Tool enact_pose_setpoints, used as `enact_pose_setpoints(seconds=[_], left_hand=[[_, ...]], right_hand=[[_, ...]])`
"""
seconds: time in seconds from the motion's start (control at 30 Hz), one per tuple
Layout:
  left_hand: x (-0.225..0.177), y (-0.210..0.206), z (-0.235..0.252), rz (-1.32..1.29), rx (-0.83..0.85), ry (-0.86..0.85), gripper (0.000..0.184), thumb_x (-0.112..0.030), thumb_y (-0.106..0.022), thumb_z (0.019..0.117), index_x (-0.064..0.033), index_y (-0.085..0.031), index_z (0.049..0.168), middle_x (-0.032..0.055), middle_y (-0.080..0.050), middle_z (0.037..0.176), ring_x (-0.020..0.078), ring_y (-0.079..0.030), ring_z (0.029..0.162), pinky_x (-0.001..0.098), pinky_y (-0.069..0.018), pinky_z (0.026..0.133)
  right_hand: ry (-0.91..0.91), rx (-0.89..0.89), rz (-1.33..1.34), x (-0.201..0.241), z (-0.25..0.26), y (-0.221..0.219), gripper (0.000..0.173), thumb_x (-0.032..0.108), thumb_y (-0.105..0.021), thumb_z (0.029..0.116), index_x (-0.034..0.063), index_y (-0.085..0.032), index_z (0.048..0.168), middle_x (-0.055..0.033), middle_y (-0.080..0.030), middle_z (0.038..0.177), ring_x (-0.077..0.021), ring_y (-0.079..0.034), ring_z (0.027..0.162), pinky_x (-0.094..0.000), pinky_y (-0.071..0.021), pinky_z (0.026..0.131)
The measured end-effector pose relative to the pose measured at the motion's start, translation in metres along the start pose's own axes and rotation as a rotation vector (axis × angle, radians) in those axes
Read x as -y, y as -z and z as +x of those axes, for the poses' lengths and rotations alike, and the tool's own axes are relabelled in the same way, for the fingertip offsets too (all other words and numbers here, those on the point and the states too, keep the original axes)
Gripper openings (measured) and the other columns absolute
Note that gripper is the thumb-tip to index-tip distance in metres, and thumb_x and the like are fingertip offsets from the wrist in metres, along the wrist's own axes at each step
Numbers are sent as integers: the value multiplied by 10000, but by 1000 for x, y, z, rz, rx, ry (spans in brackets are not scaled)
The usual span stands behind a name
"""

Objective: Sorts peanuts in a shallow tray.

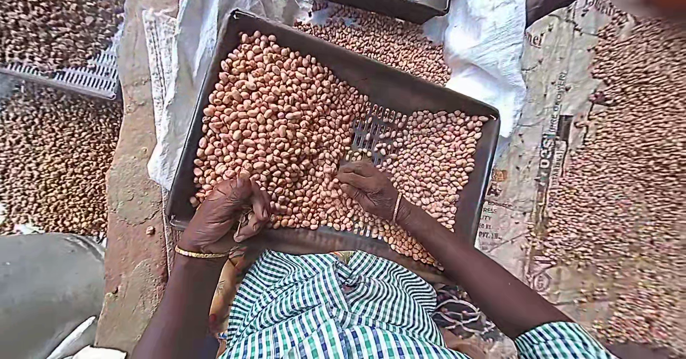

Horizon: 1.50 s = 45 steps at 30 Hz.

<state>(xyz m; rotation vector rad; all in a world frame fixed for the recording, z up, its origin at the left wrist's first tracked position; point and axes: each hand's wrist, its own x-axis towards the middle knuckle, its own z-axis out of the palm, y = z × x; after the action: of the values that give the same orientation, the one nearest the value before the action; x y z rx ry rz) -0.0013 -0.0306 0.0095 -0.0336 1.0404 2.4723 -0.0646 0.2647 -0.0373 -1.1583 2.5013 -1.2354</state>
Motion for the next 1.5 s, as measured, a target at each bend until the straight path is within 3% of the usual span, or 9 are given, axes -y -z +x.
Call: enact_pose_setpoints(seconds=[0.33,0.57,0.67,0.73,0.87,1.0,1.2,1.37,1.5], left_hand=[[0,3,-1,41,-40,-10,394,-424,-593,1003,-176,-741,735,-103,-625,577,-52,-561,481,93,-451,463],[2,6,1,3,-6,-29,386,-402,-574,1018,-169,-756,770,-92,-655,616,-47,-575,495,97,-462,467],[3,8,0,24,2,-44,380,-412,-571,1017,-179,-764,787,-100,-655,620,-51,-574,499,97,-460,467],[4,7,0,42,-25,-53,382,-417,-570,1017,-190,-754,772,-106,-646,611,-55,-560,486,98,-451,455],[3,6,-1,61,-38,-64,399,-411,-539,1034,-198,-752,772,-115,-652,613,-60,-558,481,95,-449,451],[3,7,-1,42,-24,-53,376,-412,-563,1020,-197,-753,777,-118,-650,613,-59,-563,488,95,-453,458],[3,6,0,49,18,-62,387,-415,-547,1027,-194,-765,796,-119,-656,625,-64,-565,503,90,-451,475],[2,5,-1,58,-7,-61,389,-420,-566,1019,-189,-755,768,-110,-632,589,-57,-550,481,95,-443,465],[1,3,-1,32,-35,-40,395,-402,-570,1022,-176,-746,749,-91,-636,589,-44,-563,481,98,-455,463]], right_hand=[[266,187,314,34,-7,-42,252,120,-537,1007,-3,-757,1012,-167,-752,1058,-329,-682,1073,-466,-463,984],[-31,896,-212,19,-30,104,129,81,-722,911,119,-825,980,-102,-685,1320,-406,-508,1369,-656,-274,1149],[-157,736,-363,3,-7,173,177,-60,-720,844,78,-814,906,-148,-689,1297,-491,-480,1361,-755,-233,1092],[20,411,-371,-7,3,188,195,-69,-596,842,32,-763,837,-191,-729,1166,-481,-607,1217,-710,-382,985],[167,286,-34,17,-2,96,251,-134,-556,835,-11,-772,871,-181,-757,1003,-365,-703,1030,-531,-498,943],[-97,563,166,51,-44,36,226,4,-542,987,-85,-727,1080,-247,-706,1175,-428,-634,1198,-562,-431,1067],[-549,925,-130,72,-62,110,189,49,-600,987,-13,-766,1051,-191,-713,1168,-408,-587,1233,-611,-361,1061],[-260,31,-401,41,-33,94,124,62,-672,906,29,-788,930,-212,-736,1060,-432,-685,1016,-615,-472,863],[-299,-57,-637,4,-2,47,140,35,-663,939,5,-790,990,-264,-707,975,-461,-671,914,-600,-460,791]])
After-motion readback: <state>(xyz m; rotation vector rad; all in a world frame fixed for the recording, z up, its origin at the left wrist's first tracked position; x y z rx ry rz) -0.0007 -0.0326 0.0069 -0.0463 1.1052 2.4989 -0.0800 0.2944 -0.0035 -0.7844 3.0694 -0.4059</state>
